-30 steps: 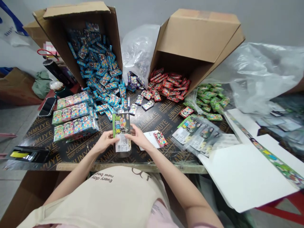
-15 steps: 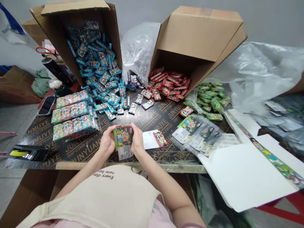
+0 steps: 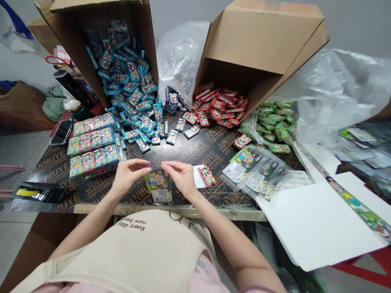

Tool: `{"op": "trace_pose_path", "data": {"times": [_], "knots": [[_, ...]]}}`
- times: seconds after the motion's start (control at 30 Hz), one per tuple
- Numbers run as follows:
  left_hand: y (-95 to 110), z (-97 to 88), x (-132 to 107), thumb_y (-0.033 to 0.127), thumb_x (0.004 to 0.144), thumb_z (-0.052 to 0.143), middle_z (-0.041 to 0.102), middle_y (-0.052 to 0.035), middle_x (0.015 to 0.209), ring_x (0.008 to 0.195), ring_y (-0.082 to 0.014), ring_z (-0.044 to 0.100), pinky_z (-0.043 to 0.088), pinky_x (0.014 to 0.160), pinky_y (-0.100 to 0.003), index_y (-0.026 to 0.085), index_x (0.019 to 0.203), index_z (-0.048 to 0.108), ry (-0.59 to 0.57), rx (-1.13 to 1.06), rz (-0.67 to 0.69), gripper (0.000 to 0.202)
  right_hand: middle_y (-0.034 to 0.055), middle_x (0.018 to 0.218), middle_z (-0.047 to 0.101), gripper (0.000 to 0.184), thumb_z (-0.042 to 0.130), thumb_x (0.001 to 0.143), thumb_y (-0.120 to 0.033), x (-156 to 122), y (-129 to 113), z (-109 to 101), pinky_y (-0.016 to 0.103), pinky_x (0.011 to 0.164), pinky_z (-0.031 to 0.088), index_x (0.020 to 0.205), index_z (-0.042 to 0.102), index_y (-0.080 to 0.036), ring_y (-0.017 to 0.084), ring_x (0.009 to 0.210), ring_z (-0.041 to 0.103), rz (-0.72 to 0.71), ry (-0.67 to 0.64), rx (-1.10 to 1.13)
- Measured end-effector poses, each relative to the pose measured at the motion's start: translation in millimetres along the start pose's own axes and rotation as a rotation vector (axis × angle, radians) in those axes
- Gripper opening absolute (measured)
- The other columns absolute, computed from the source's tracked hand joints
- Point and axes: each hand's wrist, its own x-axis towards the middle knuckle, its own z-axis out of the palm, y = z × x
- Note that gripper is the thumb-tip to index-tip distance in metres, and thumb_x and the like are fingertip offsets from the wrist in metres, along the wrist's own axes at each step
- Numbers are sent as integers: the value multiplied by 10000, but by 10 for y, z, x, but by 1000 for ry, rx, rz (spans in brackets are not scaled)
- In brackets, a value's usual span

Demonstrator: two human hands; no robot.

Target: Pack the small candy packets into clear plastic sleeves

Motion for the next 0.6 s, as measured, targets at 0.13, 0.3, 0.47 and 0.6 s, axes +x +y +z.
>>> {"op": "trace_pose_path", "data": {"times": [0.13, 0.3, 0.47, 0.6], "knots": [[10, -25, 73, 261, 578, 813, 715, -50, 686, 628, -176, 633, 491, 622, -279, 171, 715, 764, -52, 3, -31, 171, 18, 684, 712, 165, 755, 703, -351, 43, -84, 18, 287, 556, 507, 766, 731, -200, 151, 549, 620, 99, -84, 57], [72, 11, 2, 225, 660, 738, 699, -56, 715, 678, -184, 639, 498, 649, -286, 194, 650, 747, -90, 141, 176, 33, 11, 656, 694, 123, 723, 741, -318, 38, -121, -46, 279, 555, 504, 732, 719, -195, 142, 538, 611, 51, -123, -15], [65, -20, -115, 215, 715, 712, 729, -93, 878, 798, -215, 668, 507, 777, -335, 210, 718, 756, -127, 368, 391, 44, 42, 859, 749, 74, 693, 791, -276, -54, -24, -193, 360, 750, 556, 818, 750, -237, 209, 793, 700, -104, -192, -127], [-78, -32, -121, 211, 779, 676, 738, -95, 901, 790, -189, 682, 530, 746, -308, 208, 781, 747, -194, 427, 540, 71, 53, 1030, 733, 147, 679, 812, -223, -185, 143, -237, 415, 886, 541, 941, 737, -262, 223, 953, 690, -316, -164, -188]]}}
